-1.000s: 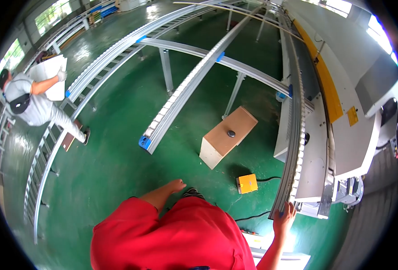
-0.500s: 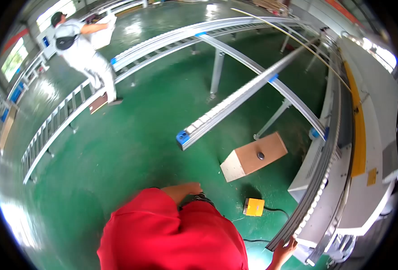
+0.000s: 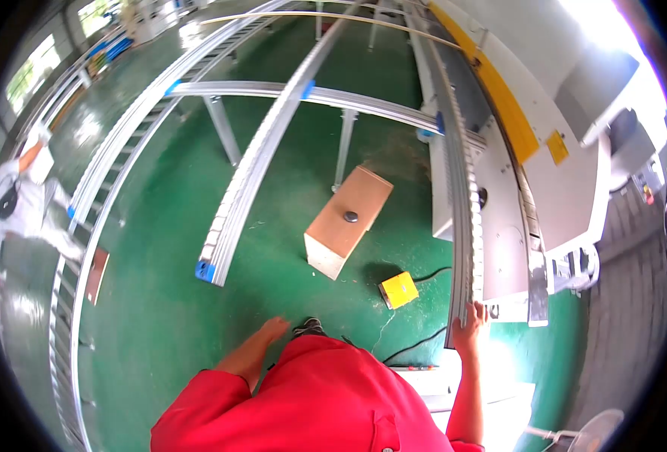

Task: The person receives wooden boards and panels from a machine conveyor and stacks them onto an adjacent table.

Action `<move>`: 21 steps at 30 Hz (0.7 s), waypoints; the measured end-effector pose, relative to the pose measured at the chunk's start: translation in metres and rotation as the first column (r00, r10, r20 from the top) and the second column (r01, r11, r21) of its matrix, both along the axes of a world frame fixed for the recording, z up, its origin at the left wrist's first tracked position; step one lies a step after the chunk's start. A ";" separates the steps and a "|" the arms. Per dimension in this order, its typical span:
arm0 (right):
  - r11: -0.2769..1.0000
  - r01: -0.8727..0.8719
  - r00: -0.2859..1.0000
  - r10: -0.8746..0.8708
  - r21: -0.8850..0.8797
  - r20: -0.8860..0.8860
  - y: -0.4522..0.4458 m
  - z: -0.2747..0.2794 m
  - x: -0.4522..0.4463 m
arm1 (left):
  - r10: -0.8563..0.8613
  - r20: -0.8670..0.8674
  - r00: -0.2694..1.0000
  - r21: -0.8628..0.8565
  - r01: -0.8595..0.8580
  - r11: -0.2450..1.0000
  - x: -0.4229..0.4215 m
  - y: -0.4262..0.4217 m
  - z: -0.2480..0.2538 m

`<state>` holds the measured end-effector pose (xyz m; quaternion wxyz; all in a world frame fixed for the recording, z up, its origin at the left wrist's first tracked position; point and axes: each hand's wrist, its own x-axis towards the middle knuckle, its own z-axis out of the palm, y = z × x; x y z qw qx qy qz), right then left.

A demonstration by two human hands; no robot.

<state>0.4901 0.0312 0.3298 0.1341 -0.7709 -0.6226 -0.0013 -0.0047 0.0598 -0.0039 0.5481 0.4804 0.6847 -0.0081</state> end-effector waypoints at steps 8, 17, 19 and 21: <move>0.997 0.080 0.995 -0.080 -0.007 0.054 0.005 0.000 -0.004 | 0.023 0.063 0.998 0.027 -0.025 0.999 -0.022 0.007 -0.055; 0.992 0.125 0.990 -0.126 0.016 0.069 0.015 -0.008 -0.004 | 0.117 0.137 0.984 0.047 -0.124 0.991 -0.001 0.049 -0.033; 0.991 0.133 0.988 -0.134 0.018 0.076 0.017 -0.005 -0.008 | 0.108 0.120 0.987 0.050 -0.115 0.992 -0.001 0.054 -0.034; 0.989 0.144 0.987 -0.145 0.017 0.076 0.019 -0.003 -0.011 | 0.079 0.108 0.991 0.043 -0.084 0.996 -0.002 0.057 -0.038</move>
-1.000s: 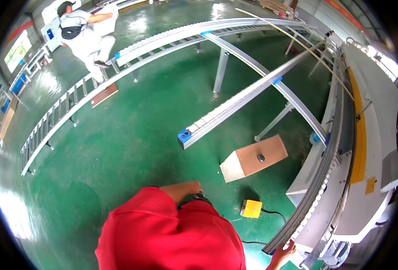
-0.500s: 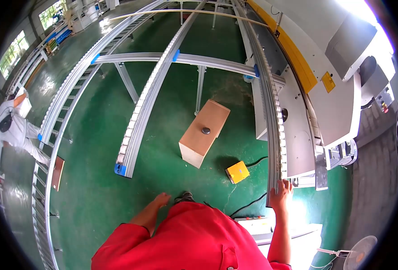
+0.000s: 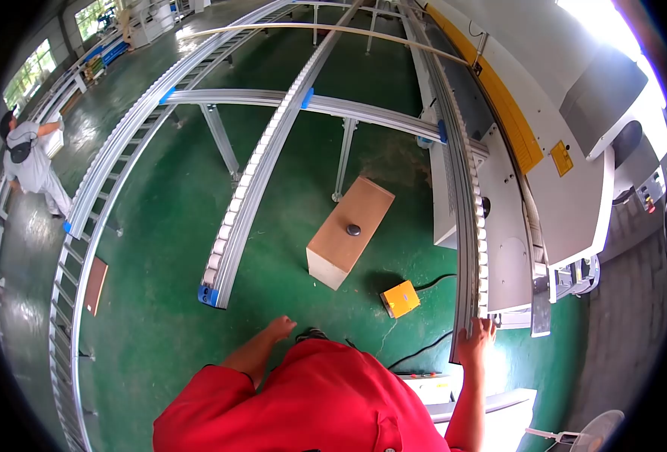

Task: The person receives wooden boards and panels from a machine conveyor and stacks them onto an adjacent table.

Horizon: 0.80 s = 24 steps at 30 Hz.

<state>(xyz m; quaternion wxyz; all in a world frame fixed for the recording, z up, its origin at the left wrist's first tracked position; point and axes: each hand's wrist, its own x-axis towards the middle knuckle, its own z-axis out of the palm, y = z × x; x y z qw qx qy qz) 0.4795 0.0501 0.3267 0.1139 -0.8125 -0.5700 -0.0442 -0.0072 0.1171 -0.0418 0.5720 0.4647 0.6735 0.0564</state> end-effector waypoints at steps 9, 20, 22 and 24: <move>0.990 0.122 0.991 -0.118 -0.066 0.058 0.012 0.006 -0.011 | -0.074 0.011 0.997 -0.040 0.074 0.996 -0.021 0.016 -0.007; 0.991 0.125 0.986 -0.118 -0.053 0.116 0.077 0.028 -0.047 | -0.002 0.073 0.997 -0.120 0.011 0.993 -0.036 0.005 0.010; 0.997 0.080 0.991 -0.076 -0.025 0.112 0.098 0.033 -0.056 | -0.045 0.093 0.995 -0.152 0.059 0.987 -0.050 0.001 -0.001; 0.999 -0.011 0.992 0.005 0.045 0.124 0.119 0.040 -0.063 | -0.030 0.101 0.994 -0.179 0.048 0.983 -0.058 -0.005 -0.007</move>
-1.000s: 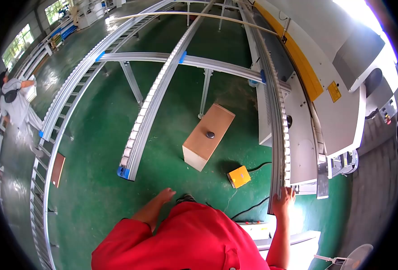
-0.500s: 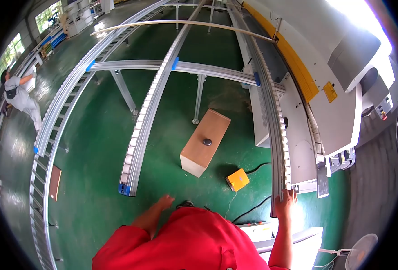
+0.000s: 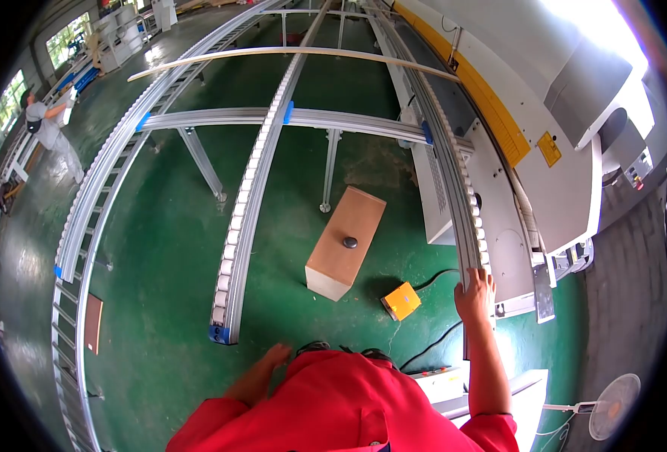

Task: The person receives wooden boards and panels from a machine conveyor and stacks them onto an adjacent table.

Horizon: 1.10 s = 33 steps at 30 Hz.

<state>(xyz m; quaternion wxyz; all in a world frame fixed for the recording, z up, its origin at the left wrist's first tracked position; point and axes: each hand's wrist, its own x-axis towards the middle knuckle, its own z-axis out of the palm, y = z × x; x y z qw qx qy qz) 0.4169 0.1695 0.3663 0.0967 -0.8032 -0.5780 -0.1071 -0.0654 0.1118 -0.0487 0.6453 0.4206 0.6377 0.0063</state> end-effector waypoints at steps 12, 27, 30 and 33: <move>0.943 -0.316 0.949 0.315 0.104 0.027 0.188 0.045 -0.018 | -0.207 0.009 0.978 0.273 0.196 0.942 -0.027 -0.052 -0.041; 0.939 -0.338 0.941 0.338 0.060 0.006 0.420 0.048 0.034 | -0.180 -0.038 0.983 0.592 0.167 0.788 0.035 -0.053 0.030; 0.941 -0.337 0.942 0.336 0.040 0.012 0.447 0.039 0.049 | -0.130 0.007 0.991 0.504 0.109 0.857 0.042 -0.054 0.030; 0.943 -0.329 0.944 0.329 0.055 0.002 0.477 0.022 0.065 | -0.381 -0.249 0.891 0.505 0.455 0.734 0.032 -0.051 0.017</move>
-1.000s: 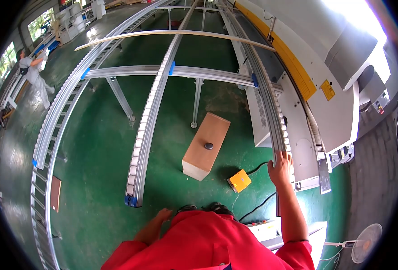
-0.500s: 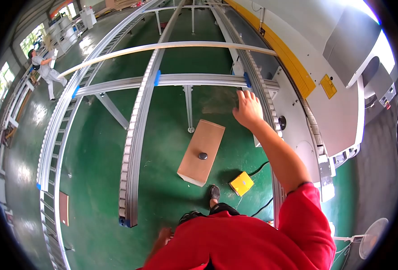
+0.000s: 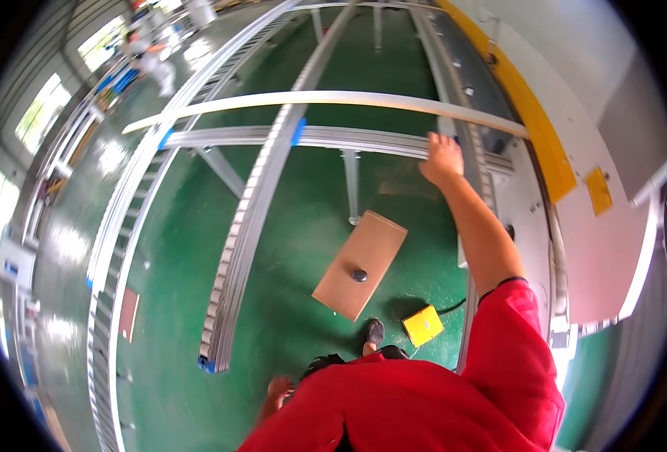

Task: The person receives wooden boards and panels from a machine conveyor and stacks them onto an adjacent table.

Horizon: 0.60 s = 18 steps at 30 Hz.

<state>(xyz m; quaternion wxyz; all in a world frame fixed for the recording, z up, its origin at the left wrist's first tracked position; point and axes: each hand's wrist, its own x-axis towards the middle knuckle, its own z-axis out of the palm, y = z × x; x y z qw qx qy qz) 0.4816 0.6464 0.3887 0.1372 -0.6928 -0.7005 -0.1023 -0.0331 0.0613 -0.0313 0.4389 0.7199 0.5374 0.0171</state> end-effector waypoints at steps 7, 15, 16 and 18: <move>0.996 -0.001 1.000 0.003 -0.084 0.014 0.047 -0.015 0.005 | 0.949 0.067 0.309 -0.712 -0.651 0.262 0.044 0.001 0.063; 0.964 -0.213 0.977 0.212 -0.162 -0.020 0.082 -0.048 0.006 | 0.981 -0.069 0.184 -0.513 -0.850 0.123 0.099 0.036 0.169; 0.951 -0.247 0.969 0.244 -0.185 -0.036 0.081 -0.051 0.007 | 0.987 -0.086 0.136 -0.483 -0.872 0.078 0.104 0.044 0.173; 0.928 -0.304 0.953 0.299 -0.218 -0.055 0.080 -0.066 0.010 | 0.991 -0.070 0.114 -0.455 -0.888 0.070 0.109 0.057 0.179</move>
